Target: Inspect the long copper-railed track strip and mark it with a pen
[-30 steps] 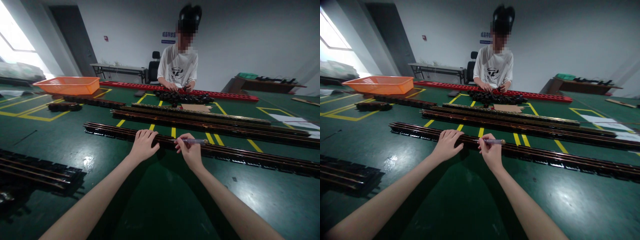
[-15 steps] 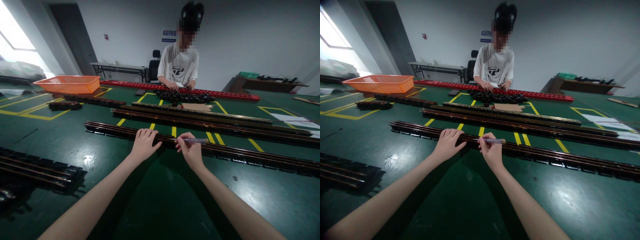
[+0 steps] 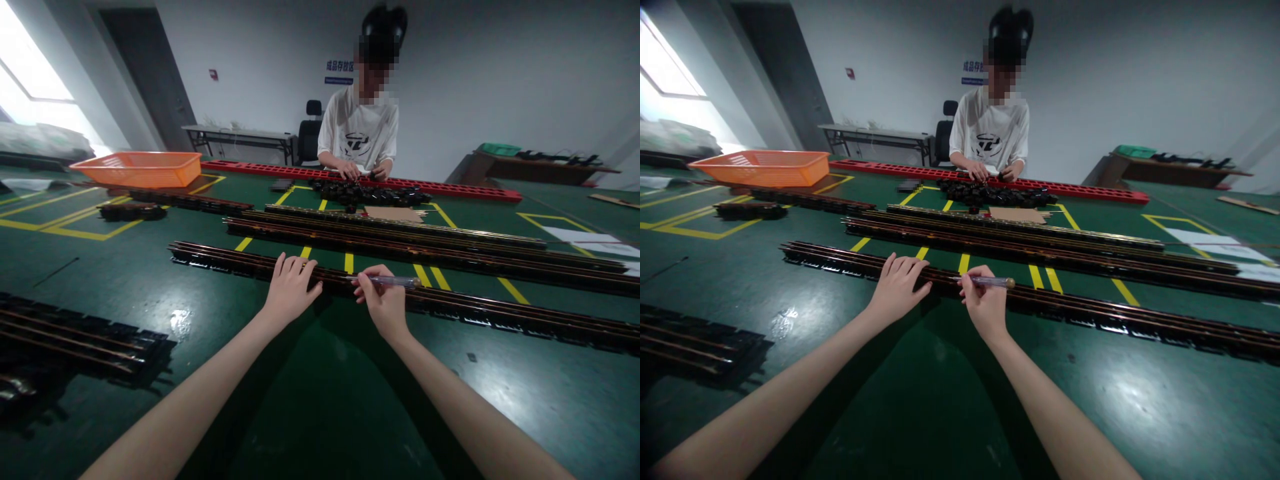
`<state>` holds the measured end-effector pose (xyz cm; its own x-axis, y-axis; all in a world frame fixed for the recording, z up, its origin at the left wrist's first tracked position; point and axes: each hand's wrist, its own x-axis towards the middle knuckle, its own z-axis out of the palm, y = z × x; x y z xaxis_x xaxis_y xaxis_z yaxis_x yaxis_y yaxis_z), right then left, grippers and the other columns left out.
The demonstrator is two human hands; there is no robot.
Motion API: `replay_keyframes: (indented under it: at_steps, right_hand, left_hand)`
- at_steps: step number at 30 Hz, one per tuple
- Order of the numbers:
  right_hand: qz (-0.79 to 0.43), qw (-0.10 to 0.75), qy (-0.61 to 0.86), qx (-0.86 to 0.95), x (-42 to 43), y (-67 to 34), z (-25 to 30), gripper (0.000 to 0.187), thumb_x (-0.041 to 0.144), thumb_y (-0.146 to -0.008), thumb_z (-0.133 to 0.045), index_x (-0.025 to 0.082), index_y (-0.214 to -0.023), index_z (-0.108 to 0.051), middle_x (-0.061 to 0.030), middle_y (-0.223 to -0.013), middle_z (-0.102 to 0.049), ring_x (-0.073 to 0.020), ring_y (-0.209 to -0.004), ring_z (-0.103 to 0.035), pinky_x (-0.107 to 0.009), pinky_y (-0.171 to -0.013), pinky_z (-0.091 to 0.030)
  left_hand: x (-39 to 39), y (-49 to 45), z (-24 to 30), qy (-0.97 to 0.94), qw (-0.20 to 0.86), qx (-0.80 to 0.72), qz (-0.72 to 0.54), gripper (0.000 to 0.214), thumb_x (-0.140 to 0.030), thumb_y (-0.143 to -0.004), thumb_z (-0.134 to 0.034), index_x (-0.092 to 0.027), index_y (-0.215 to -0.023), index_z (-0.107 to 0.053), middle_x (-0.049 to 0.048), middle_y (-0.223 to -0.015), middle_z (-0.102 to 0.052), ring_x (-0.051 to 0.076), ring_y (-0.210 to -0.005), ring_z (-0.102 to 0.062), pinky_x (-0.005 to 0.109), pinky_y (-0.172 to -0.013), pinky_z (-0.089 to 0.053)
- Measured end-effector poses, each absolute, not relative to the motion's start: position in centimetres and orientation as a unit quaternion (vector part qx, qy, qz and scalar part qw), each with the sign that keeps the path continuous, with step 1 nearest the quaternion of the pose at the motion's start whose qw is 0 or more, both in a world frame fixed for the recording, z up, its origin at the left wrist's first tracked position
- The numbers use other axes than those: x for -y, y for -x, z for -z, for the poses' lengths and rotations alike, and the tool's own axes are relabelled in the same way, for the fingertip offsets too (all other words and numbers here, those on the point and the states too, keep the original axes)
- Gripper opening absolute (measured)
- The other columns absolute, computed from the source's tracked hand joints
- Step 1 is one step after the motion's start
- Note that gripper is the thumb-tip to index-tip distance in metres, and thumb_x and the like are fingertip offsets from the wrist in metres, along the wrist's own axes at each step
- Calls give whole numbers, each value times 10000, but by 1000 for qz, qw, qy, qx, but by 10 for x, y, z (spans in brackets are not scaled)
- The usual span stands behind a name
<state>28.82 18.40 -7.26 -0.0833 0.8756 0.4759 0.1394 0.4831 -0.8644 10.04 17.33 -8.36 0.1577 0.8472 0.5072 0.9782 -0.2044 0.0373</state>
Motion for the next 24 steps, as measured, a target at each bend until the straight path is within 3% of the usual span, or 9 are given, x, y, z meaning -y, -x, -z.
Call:
replay_keyframes:
  at_steps: [24]
  right_hand:
    - [-366, 533, 386, 658, -185, -289, 72, 183, 354, -828, -584, 182, -798, -532, -19, -711, -638, -105, -543, -598, -197, -417, -502]
  left_hand:
    - [-177, -97, 86, 754, 108, 609, 223, 310, -309, -882, -448, -157, -1127, -561, 97, -1144, -606, 261, -1135, -509, 488, -1092, -306]
